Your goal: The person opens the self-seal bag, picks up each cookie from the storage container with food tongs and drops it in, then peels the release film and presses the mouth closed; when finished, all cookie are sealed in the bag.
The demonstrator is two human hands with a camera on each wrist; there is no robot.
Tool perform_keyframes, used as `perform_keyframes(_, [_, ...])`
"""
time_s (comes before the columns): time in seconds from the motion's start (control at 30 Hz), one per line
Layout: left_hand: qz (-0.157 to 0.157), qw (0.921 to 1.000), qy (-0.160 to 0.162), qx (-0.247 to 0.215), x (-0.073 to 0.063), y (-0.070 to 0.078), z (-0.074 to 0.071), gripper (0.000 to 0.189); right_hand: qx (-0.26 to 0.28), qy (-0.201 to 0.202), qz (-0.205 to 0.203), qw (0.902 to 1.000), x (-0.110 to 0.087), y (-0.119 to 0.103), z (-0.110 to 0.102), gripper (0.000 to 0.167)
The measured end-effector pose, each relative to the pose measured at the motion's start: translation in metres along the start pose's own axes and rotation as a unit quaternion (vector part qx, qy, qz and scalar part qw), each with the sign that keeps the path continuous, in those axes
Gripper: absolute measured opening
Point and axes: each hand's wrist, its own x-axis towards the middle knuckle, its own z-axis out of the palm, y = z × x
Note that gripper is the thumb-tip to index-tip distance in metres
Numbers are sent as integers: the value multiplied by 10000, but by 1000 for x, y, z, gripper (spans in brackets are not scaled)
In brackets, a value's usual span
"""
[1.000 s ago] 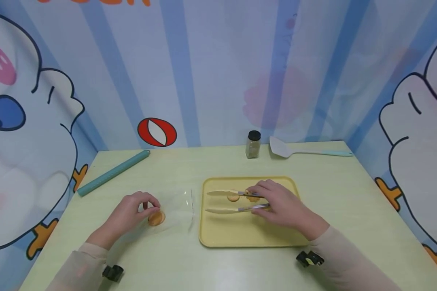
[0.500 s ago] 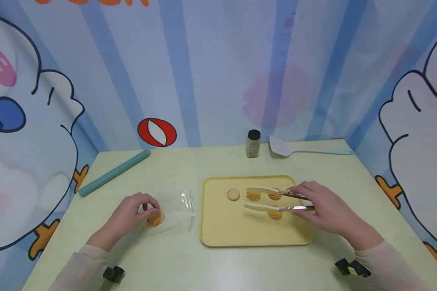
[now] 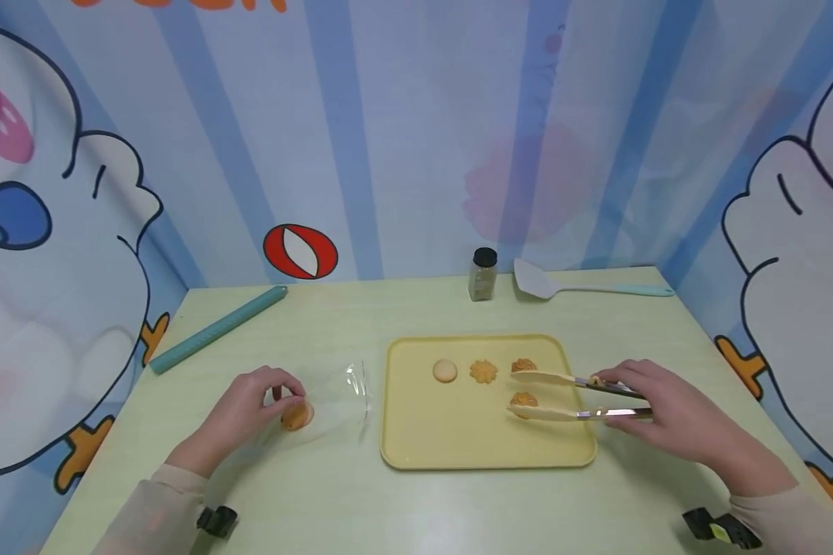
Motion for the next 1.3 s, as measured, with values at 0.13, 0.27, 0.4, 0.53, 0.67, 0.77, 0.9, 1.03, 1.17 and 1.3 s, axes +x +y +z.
perform_keyframes(0.13, [-31, 10000, -12, 9, 1, 0, 0, 12, -14, -151, 43, 9999, -1, 4, -2, 54])
perform_keyframes(0.27, [-83, 9999, -64, 15, 0, -1, 1, 11, -22, -228, 46, 9997, -2, 8, -2, 55])
perform_keyframes(0.4, [-100, 9999, -130, 3, 0, -1, 1, 11, -2, -314, 104, 9995, -4, 11, -2, 54])
perform_keyframes(0.53, [-58, 9999, -114, -10, -1, -1, 0, 11, 80, -399, 152, 9991, -4, 13, -2, 53])
perform_keyframes(0.67, [-29, 10000, -88, -17, -1, 0, 0, 11, 82, -384, 82, 9992, -3, 16, -2, 50])
perform_keyframes(0.77, [-67, 9999, -115, -19, -1, -1, -1, 10, 48, -385, 47, 9992, -2, 17, 0, 48])
perform_keyframes(0.9, [-105, 9999, -135, -10, -2, -2, 0, 11, 13, -406, 34, 9992, -2, 18, 1, 47])
perform_keyframes(1.03, [-32, 10000, -82, 19, -1, -3, 0, 12, -50, -311, -37, 9995, -1, 16, 2, 46])
perform_keyframes(1.17, [21, 10000, -43, 65, -1, -3, 0, 12, -99, -184, -169, 9996, 2, 10, 3, 44])
perform_keyframes(1.3, [-5, 10000, -6, 72, -1, -2, -1, 13, -85, -115, -232, 9996, 9, 3, 3, 43])
